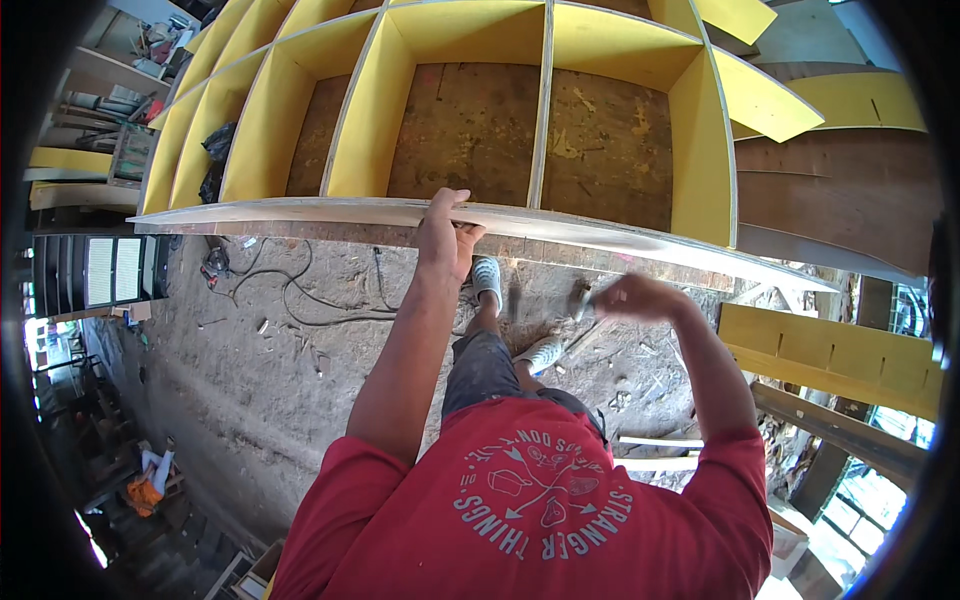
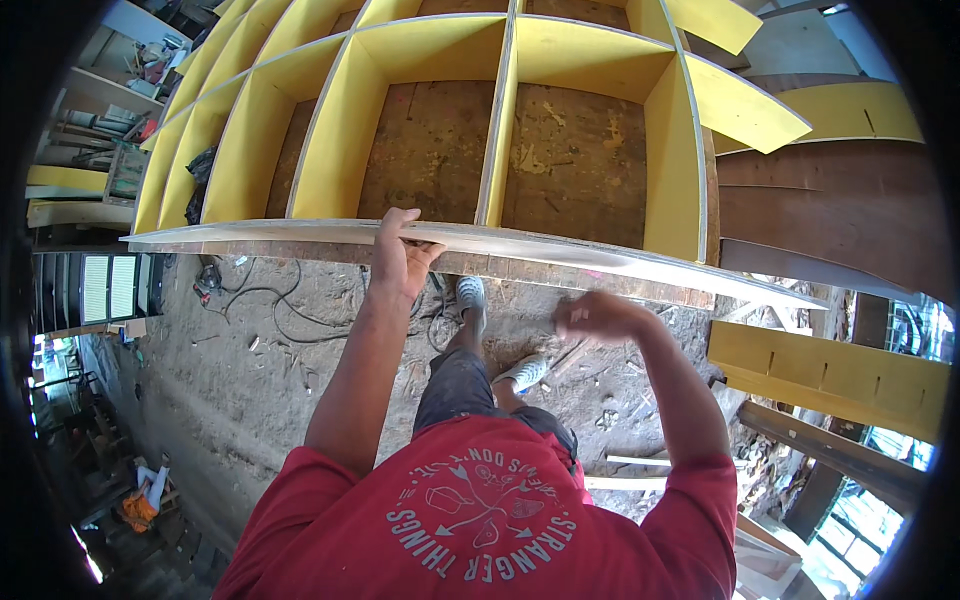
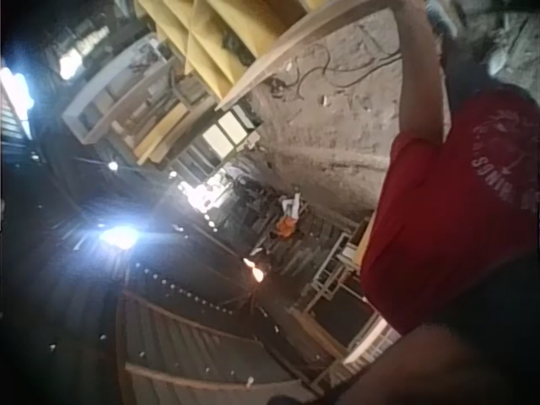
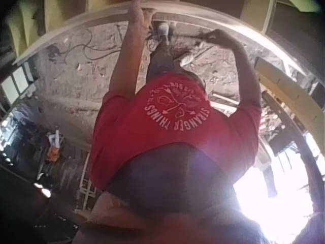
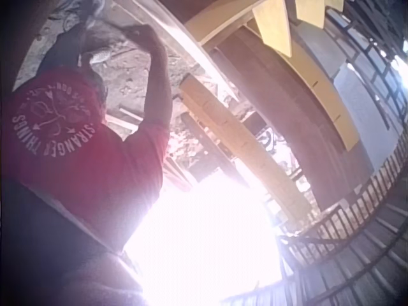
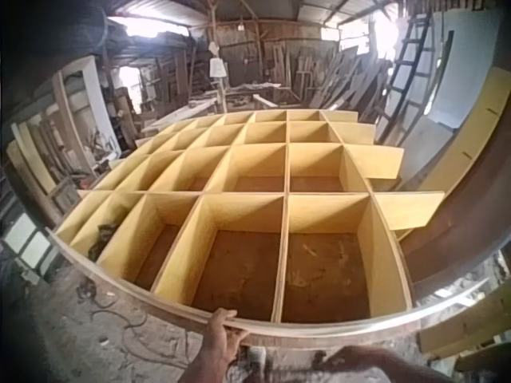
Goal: The person hammers nails into a wooden board to secure it to the edge of a large yellow grid of shelving compartments, using a hammer by hand. They hold each nail in position and strike it multiple times, moving across the grid to attach the board at several points.
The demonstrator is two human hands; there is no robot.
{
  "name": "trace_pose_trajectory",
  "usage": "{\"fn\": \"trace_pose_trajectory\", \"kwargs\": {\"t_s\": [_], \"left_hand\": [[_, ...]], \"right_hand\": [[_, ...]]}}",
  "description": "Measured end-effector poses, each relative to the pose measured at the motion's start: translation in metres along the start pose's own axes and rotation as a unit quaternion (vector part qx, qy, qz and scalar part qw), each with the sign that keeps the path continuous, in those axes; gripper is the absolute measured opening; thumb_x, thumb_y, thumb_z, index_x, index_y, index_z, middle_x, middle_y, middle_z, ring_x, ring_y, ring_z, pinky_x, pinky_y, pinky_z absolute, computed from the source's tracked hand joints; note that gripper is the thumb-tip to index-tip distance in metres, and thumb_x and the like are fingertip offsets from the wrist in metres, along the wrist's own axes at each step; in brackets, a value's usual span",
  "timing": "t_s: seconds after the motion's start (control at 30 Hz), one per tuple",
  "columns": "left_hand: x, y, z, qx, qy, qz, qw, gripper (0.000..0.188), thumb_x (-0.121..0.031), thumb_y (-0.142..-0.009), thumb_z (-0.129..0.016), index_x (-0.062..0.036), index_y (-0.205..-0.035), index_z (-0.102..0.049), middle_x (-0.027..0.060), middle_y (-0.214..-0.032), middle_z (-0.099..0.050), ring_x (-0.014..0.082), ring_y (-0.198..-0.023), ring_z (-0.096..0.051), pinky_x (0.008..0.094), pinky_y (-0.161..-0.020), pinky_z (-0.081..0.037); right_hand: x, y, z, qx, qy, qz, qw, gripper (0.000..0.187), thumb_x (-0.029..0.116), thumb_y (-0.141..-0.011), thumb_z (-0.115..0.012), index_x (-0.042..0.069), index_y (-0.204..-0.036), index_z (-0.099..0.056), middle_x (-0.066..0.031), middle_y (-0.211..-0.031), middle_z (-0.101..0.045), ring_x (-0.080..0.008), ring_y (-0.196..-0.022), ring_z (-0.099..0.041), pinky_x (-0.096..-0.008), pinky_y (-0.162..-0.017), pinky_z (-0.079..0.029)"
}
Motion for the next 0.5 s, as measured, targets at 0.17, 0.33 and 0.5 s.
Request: {"fn": "trace_pose_trajectory", "kwargs": {"t_s": [0.17, 0.33, 0.5], "left_hand": [[0.004, -0.002, 0.005, 0.003, -0.004, -0.007, 1.000, 0.048, -0.018, -0.086, -0.077, 0.0015, -0.121, -0.050, 0.0153, -0.124, -0.047, 0.0325, -0.118, -0.056, 0.0607, -0.115, -0.045], [0.001, 0.003, -0.001, 0.008, -0.010, -0.015, 1.000, 0.044, -0.017, -0.089, -0.073, 0.0023, -0.119, -0.048, 0.0174, -0.121, -0.048, 0.0356, -0.119, -0.057, 0.0638, -0.115, -0.045], [0.003, -0.001, 0.000, 0.022, 0.009, 0.000, 1.000, 0.040, -0.016, -0.091, -0.070, 0.0033, -0.119, -0.047, 0.0156, -0.118, -0.047, 0.0357, -0.119, -0.057, 0.0622, -0.118, -0.043]], "right_hand": [[0.009, 0.007, -0.018, 0.033, 0.044, -0.030, 0.998, 0.032, 0.036, -0.101, -0.069, 0.023, -0.129, -0.077, -0.0103, -0.115, -0.080, -0.0268, -0.110, -0.074, -0.0410, -0.099, -0.055], [-0.001, -0.002, -0.003, -0.102, 0.029, -0.015, 0.994, 0.035, 0.036, -0.101, -0.069, 0.023, -0.133, -0.075, -0.0105, -0.105, -0.080, -0.0274, -0.094, -0.076, -0.0433, -0.087, -0.057], [-0.011, -0.004, -0.005, 0.041, 0.096, 0.057, 0.993, 0.034, 0.037, -0.098, -0.074, 0.027, -0.131, -0.076, -0.0124, -0.109, -0.080, -0.0294, -0.100, -0.077, -0.0431, -0.092, -0.057]]}}
Point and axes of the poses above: each hand's wrist, its own y-axis away from the middle knuckle, its own z-axis out of the back of the hand, x = y × z, the point moved 1 cm from there along -y, towards the middle knuckle
